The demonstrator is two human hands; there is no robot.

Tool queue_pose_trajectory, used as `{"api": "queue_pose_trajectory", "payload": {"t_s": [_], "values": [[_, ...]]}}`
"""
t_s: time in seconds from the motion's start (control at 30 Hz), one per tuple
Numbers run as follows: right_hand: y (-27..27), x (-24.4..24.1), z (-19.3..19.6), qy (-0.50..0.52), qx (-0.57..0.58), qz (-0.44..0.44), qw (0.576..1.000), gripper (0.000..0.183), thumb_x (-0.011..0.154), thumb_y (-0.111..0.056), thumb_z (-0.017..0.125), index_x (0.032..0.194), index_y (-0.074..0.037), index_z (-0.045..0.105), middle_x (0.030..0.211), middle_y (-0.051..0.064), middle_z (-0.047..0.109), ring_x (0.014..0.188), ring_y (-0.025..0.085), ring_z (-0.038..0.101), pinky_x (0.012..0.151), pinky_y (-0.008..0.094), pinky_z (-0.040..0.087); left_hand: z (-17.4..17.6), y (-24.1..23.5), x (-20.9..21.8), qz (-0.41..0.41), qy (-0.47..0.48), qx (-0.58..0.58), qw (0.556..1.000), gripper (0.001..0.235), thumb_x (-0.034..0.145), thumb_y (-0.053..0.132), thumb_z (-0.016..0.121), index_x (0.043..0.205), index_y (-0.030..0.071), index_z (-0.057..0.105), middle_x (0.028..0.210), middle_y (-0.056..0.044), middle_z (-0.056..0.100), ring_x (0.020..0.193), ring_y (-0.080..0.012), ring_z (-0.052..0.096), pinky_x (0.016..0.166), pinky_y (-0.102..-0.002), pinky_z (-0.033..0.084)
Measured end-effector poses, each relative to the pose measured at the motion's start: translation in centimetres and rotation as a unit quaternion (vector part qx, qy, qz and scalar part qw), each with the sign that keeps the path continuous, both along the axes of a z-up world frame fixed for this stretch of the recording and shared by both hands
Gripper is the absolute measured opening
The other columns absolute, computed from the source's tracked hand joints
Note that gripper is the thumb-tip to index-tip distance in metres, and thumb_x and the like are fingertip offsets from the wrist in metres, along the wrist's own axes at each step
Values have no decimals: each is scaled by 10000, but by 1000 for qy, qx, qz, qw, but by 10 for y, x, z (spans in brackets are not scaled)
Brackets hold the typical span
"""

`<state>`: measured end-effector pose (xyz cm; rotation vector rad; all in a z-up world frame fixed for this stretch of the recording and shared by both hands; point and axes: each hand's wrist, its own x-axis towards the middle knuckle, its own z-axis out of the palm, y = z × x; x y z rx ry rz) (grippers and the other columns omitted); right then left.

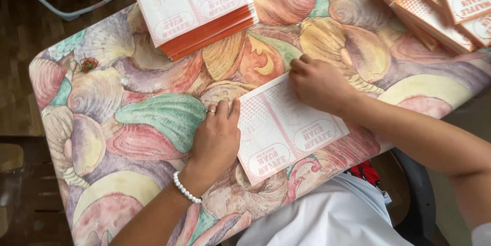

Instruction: Folding flat paper templates into bags and stacking them on a table.

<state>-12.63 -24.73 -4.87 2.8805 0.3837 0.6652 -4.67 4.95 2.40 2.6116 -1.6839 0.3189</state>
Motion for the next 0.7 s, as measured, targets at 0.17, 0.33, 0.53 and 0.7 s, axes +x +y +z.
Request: {"api": "queue_pose_trajectory", "payload": {"t_s": [0.17, 0.33, 0.53, 0.7], "values": [[61, 22, 36, 34, 94, 105, 989, 183, 809, -31, 509, 817, -36, 692, 846, 62, 578, 800, 244, 616, 578, 296, 547, 5, -7, 0, 5, -21, -1, 1000, 529, 809, 117, 627, 1332, 42, 629, 940, -86, 523, 873, -256, 606, 604, -315, 604], [51, 26, 6, 29, 66, 99, 992, 147, 780, -27, 553, 764, -42, 698, 839, 71, 573, 778, 251, 614, 600, 317, 565, -4, -3, 5, 0, -6, -2, 1000, 536, 799, 120, 609, 1327, 35, 633, 925, -83, 511, 835, -268, 604, 592, -347, 604], [-20, -10, 15, 5, 70, -14, 997, 125, 824, -129, 612, 721, -60, 624, 800, 53, 560, 820, 238, 639, 691, 330, 548, -2, -17, 17, -2, 29, 1, 1000, 430, 852, 286, 673, 1197, 31, 702, 884, -106, 559, 777, -278, 643, 549, -354, 572], [-12, -7, 9, -22, 61, -40, 997, 133, 844, -141, 608, 727, -86, 635, 795, 50, 591, 825, 231, 634, 715, 329, 542, -2, -71, 34, 1, 189, -9, 982, 528, 806, 413, 805, 1071, -17, 652, 970, -191, 604, 938, -439, 661, 806, -546, 538]]}}
